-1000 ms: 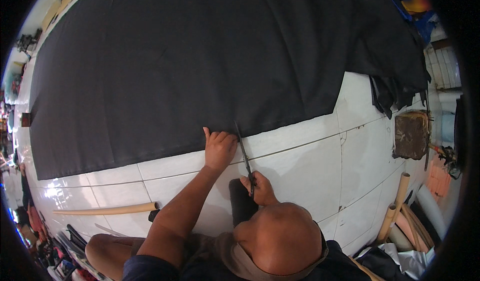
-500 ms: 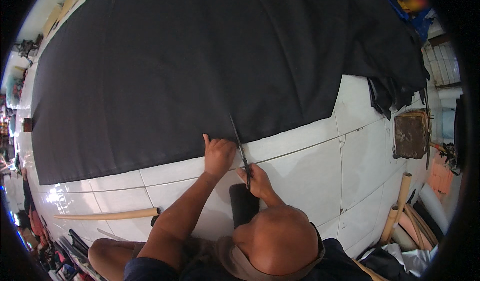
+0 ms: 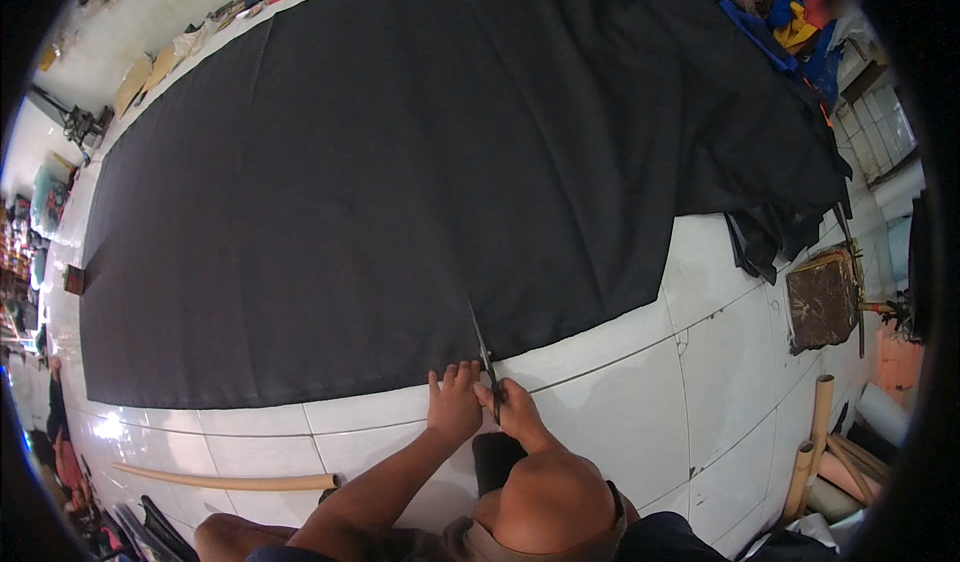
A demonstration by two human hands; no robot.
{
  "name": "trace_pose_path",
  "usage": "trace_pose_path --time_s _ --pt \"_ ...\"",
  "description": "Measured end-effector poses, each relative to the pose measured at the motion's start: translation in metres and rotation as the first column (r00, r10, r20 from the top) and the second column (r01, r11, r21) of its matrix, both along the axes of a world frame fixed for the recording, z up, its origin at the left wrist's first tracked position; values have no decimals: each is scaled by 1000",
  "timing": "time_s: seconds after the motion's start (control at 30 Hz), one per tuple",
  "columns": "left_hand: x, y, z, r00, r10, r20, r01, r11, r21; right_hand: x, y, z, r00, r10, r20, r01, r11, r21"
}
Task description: The person measures a large black fabric on the floor using a wooden stick, then cuts it with scissors. The cut piece is folded and placed on the floor.
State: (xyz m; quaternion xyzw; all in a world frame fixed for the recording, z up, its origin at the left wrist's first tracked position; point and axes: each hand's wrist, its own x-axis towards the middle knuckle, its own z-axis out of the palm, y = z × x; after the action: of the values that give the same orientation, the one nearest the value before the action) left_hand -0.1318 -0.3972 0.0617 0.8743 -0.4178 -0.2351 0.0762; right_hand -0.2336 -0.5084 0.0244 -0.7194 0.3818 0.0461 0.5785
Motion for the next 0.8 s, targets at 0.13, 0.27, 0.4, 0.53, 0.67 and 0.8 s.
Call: trace_pose_path --time_s 0.13,0.27,0.4,0.53,0.67,0.8 --pt "3 8 -6 998 -55 -7 55 998 19 19 -14 7 1000 3 -20 2 979 202" --pt "-3 5 -3 1000 -27 -13 28 999 41 16 -6 -9 994 -45 100 36 995 89" --pt "-4 10 -8 1000 -21 9 22 1000 -18 9 -6 -11 988 0 157 4 1000 -22" --pt "-2 7 -5 998 -54 32 54 998 11 27 -19 2 992 -19 127 10 998 67" --pt "1 6 -2 1000 -21 13 22 999 -38 62 -36 9 1000 20 -16 -18 993 116" --pt "1 6 -3 999 -41 22 42 998 -55 67 -31 4 1000 -9 7 9 997 72"
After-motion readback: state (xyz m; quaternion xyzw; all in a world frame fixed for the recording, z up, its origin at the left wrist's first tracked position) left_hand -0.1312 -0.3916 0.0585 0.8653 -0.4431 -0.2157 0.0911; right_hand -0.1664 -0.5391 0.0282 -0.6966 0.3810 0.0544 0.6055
